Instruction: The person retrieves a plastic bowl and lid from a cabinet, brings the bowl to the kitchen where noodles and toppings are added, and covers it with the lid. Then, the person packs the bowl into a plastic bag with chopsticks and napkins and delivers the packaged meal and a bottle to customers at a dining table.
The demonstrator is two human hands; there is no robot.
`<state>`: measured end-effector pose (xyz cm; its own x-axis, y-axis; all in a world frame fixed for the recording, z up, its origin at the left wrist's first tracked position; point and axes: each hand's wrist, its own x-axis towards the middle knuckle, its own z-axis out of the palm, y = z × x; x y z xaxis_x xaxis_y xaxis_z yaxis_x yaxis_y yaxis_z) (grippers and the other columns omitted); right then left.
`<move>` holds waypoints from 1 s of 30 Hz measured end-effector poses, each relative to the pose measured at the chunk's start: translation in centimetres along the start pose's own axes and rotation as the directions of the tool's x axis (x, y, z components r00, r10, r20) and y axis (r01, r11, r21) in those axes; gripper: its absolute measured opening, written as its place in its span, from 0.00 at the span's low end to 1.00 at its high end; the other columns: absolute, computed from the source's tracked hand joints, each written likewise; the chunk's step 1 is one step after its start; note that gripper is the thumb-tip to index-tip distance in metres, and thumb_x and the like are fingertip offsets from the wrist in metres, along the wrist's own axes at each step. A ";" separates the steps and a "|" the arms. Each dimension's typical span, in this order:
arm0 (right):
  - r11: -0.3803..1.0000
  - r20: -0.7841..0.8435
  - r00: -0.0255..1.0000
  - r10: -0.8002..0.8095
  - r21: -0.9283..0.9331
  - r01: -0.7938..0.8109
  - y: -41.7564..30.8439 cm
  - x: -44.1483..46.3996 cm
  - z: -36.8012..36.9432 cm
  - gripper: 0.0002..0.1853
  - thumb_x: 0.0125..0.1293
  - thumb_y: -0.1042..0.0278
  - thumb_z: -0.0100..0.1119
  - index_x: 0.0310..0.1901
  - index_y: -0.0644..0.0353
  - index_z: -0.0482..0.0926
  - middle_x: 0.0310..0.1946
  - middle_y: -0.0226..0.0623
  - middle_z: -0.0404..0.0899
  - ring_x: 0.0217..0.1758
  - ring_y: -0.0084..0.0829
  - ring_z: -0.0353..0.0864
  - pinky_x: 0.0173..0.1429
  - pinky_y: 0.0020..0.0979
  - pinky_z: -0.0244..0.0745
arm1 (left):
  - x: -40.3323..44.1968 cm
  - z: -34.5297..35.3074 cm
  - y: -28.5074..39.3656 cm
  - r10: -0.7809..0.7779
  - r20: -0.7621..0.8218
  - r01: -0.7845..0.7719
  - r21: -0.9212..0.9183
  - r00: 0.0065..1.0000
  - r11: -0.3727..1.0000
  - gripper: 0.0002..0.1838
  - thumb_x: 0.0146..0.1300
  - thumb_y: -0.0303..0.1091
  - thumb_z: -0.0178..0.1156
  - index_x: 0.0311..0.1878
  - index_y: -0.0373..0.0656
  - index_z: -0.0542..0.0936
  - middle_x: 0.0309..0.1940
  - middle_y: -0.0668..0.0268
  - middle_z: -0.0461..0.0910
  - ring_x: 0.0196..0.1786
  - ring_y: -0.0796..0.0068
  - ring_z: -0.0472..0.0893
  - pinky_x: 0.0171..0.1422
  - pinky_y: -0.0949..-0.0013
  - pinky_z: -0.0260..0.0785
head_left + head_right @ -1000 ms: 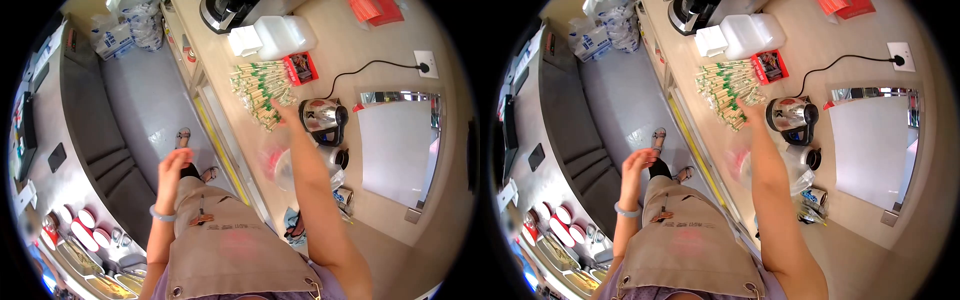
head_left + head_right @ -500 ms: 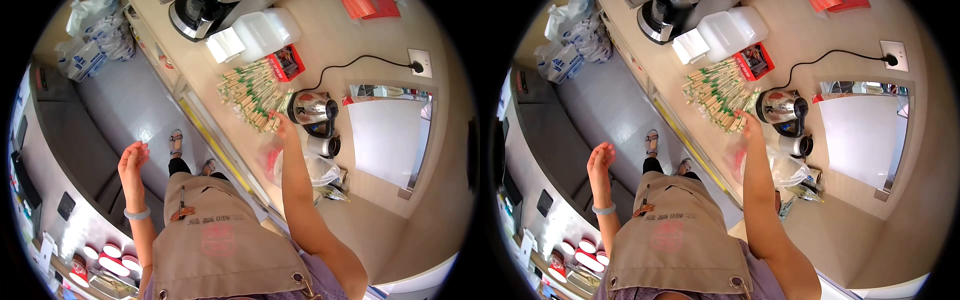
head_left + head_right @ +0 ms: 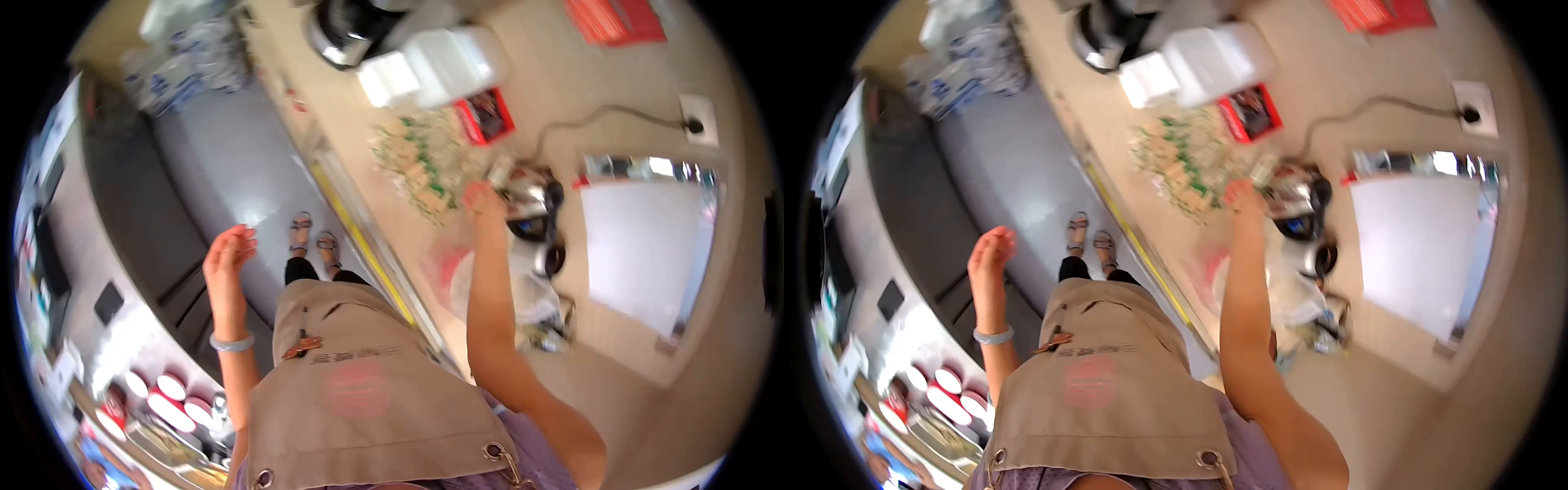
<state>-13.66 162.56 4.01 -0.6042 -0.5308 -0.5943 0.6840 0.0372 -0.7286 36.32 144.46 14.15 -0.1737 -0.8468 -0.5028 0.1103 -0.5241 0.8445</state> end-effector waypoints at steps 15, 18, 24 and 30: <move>0.800 0.800 -0.046 0.598 -0.599 -0.018 26.0 -41.1 51.8 0.21 0.73 0.57 0.35 0.57 0.66 0.64 0.29 0.27 0.64 0.21 0.14 0.55 0.20 0.16 0.49 | -20.2 -10.2 -4.8 0.172 -0.563 -0.445 -0.391 0.808 0.806 0.14 0.68 0.33 0.48 0.49 0.34 0.75 0.43 0.62 0.78 0.45 0.76 0.77 0.53 0.72 0.68; 0.732 0.665 -0.360 0.654 -0.677 0.079 35.1 -50.3 56.5 0.17 0.70 0.65 0.43 0.54 0.68 0.69 0.30 0.26 0.66 0.25 0.13 0.59 0.23 0.16 0.54 | -25.6 -14.2 -4.4 0.186 -0.757 -0.586 -0.300 0.627 0.753 0.13 0.67 0.31 0.47 0.49 0.33 0.74 0.43 0.60 0.78 0.46 0.73 0.77 0.54 0.71 0.68; 0.572 0.454 -0.549 0.701 -0.819 0.053 55.0 -67.9 60.4 0.13 0.68 0.68 0.48 0.47 0.71 0.70 0.30 0.32 0.68 0.25 0.21 0.65 0.26 0.22 0.62 | -35.3 -19.8 -4.7 -0.050 -0.953 -0.654 -0.242 0.298 0.716 0.12 0.66 0.29 0.47 0.46 0.32 0.75 0.42 0.57 0.79 0.47 0.69 0.78 0.55 0.68 0.68; 0.448 0.351 -0.502 0.790 -0.890 0.083 68.8 -77.4 61.4 0.08 0.67 0.70 0.46 0.41 0.67 0.69 0.26 0.35 0.68 0.25 0.24 0.68 0.24 0.24 0.65 | -39.9 -22.8 -7.6 -0.211 -0.977 -0.752 -0.108 -0.042 0.651 0.12 0.64 0.28 0.48 0.44 0.31 0.75 0.39 0.55 0.79 0.42 0.65 0.79 0.52 0.63 0.70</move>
<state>105.26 154.26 20.79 0.9875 -0.0016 -0.1577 -0.1073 0.7264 -0.6788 64.76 180.17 23.59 0.9398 0.0569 -0.3370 0.3081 0.2854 0.9075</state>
